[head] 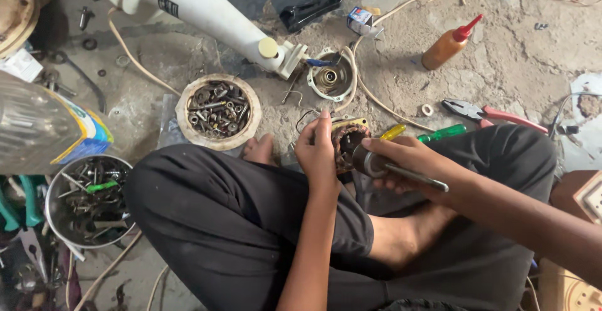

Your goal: The person disassembles a small electric motor, removes the rotor, and uses a screwdriver to clean the commutator segments. They then reassemble the motor components.

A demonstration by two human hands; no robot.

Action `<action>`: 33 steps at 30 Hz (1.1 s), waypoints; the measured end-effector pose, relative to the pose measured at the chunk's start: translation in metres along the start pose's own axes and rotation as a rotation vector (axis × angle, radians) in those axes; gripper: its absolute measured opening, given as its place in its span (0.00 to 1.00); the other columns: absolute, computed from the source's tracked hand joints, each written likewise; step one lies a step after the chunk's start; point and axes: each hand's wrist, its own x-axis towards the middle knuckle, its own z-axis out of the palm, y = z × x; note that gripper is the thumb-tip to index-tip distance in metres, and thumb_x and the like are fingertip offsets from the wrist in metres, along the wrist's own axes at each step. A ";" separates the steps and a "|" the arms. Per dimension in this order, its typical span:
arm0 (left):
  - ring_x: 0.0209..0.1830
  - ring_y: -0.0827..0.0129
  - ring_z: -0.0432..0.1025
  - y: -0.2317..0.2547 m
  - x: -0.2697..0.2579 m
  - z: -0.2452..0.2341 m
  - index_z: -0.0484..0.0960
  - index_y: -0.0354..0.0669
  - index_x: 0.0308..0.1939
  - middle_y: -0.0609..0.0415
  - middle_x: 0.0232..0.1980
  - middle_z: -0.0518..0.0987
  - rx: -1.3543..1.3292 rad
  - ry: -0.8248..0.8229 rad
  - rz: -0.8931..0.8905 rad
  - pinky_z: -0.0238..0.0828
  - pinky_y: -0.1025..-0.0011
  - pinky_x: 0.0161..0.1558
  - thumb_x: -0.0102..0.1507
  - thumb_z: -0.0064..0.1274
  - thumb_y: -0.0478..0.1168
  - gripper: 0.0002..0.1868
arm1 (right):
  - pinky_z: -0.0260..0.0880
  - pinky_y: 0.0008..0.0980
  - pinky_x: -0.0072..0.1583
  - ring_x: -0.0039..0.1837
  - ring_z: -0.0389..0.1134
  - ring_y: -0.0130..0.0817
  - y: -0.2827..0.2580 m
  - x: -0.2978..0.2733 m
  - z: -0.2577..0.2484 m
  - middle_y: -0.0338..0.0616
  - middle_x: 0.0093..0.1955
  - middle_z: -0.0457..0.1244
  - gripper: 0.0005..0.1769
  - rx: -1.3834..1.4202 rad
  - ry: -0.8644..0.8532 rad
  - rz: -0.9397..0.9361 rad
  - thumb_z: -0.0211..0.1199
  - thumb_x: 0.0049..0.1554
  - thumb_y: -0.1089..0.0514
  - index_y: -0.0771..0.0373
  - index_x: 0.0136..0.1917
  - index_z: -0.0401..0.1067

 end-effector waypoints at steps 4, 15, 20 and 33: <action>0.30 0.80 0.67 0.007 -0.005 0.000 0.84 0.35 0.36 0.61 0.33 0.78 0.029 0.025 -0.036 0.63 0.78 0.31 0.65 0.60 0.45 0.14 | 0.62 0.25 0.29 0.26 0.62 0.27 0.001 0.006 0.000 0.44 0.28 0.66 0.29 -0.013 0.038 0.052 0.60 0.56 0.35 0.65 0.40 0.75; 0.28 0.79 0.65 0.006 -0.003 0.001 0.84 0.31 0.36 0.60 0.31 0.76 -0.008 0.032 -0.040 0.61 0.77 0.30 0.66 0.60 0.44 0.15 | 0.65 0.26 0.30 0.29 0.67 0.29 -0.002 -0.002 0.007 0.46 0.30 0.69 0.29 -0.073 -0.049 -0.091 0.63 0.56 0.38 0.70 0.41 0.75; 0.33 0.80 0.69 0.008 -0.007 -0.003 0.84 0.30 0.37 0.59 0.34 0.80 0.037 0.025 0.078 0.67 0.78 0.37 0.66 0.59 0.45 0.17 | 0.68 0.30 0.40 0.37 0.70 0.33 -0.007 -0.007 0.005 0.51 0.39 0.71 0.34 0.132 -0.102 0.024 0.55 0.57 0.31 0.67 0.51 0.73; 0.37 0.75 0.74 0.000 0.001 -0.005 0.86 0.27 0.40 0.53 0.38 0.83 0.111 0.100 0.119 0.72 0.75 0.43 0.63 0.63 0.46 0.20 | 0.78 0.31 0.42 0.43 0.76 0.30 -0.001 -0.090 0.008 0.41 0.43 0.75 0.14 -0.526 0.267 -0.726 0.58 0.58 0.55 0.61 0.56 0.70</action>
